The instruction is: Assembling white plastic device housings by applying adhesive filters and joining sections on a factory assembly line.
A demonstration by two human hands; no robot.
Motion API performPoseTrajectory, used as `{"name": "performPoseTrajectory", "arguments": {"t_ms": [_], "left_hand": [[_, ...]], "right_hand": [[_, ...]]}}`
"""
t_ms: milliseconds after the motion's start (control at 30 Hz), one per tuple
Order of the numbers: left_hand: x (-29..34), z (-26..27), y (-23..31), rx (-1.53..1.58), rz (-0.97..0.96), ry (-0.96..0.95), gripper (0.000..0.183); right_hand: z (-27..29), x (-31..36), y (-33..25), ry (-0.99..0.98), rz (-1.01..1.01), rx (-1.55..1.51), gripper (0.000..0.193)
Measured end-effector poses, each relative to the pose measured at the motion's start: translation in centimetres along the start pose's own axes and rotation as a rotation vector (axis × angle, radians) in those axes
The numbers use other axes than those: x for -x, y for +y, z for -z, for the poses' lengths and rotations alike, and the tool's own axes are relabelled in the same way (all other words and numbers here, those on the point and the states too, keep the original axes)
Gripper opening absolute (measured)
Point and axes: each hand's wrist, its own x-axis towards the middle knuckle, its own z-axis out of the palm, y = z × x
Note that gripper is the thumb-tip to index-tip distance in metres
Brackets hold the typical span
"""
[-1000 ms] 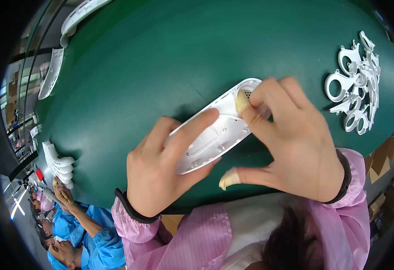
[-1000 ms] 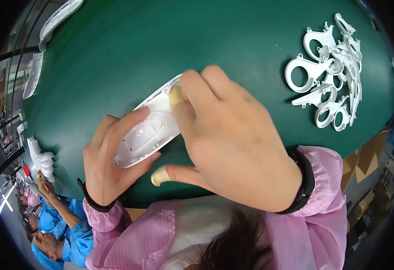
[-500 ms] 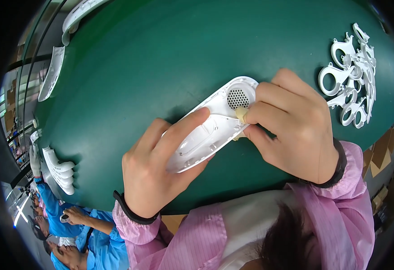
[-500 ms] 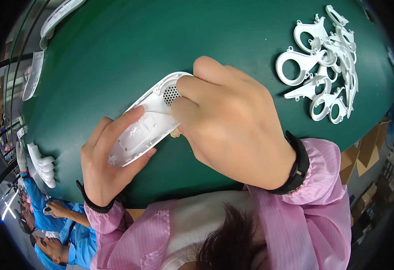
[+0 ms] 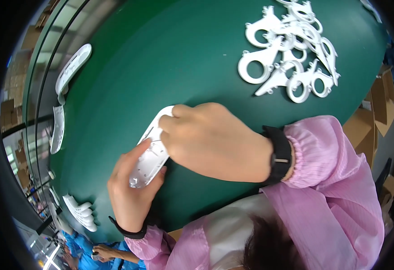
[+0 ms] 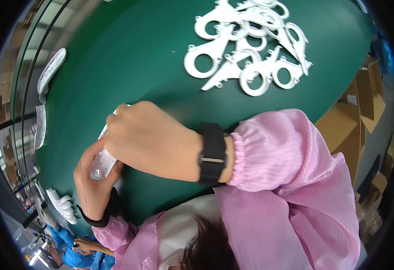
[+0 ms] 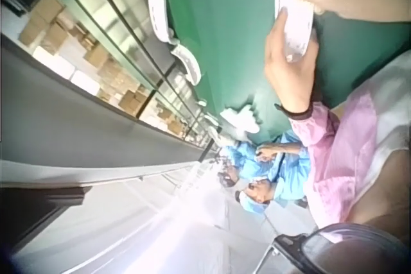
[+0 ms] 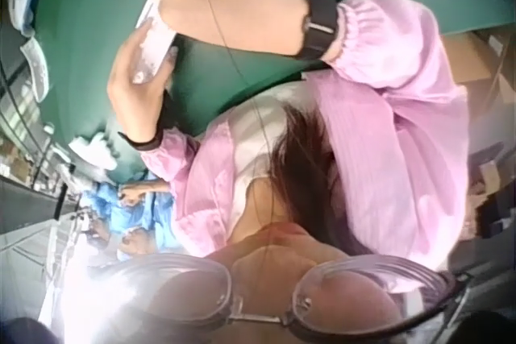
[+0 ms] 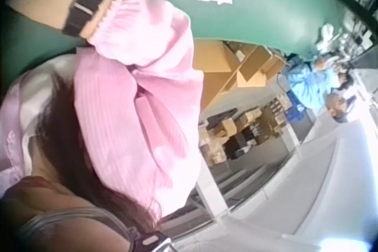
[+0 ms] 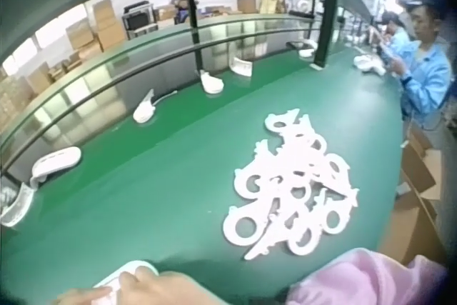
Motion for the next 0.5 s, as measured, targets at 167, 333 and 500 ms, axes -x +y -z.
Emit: {"name": "performPoseTrajectory", "arguments": {"t_ms": [167, 333, 500], "left_hand": [[-0.1, 0.8, 0.0, -0.011, 0.107, -0.042, 0.054], [-0.1, 0.5, -0.9, 0.028, 0.04, -0.016, 0.055], [-2.1, 3.3, -2.1, 0.026, 0.026, -0.07, 0.054]], "right_hand": [[-0.5, -0.4, -0.2, 0.063, 0.04, 0.03, 0.005], [2.8, -0.4, 0.7, 0.018, 0.012, -0.051, 0.01], [7.7, 0.4, 6.3, 0.216, -0.115, 0.142, 0.04]]}}
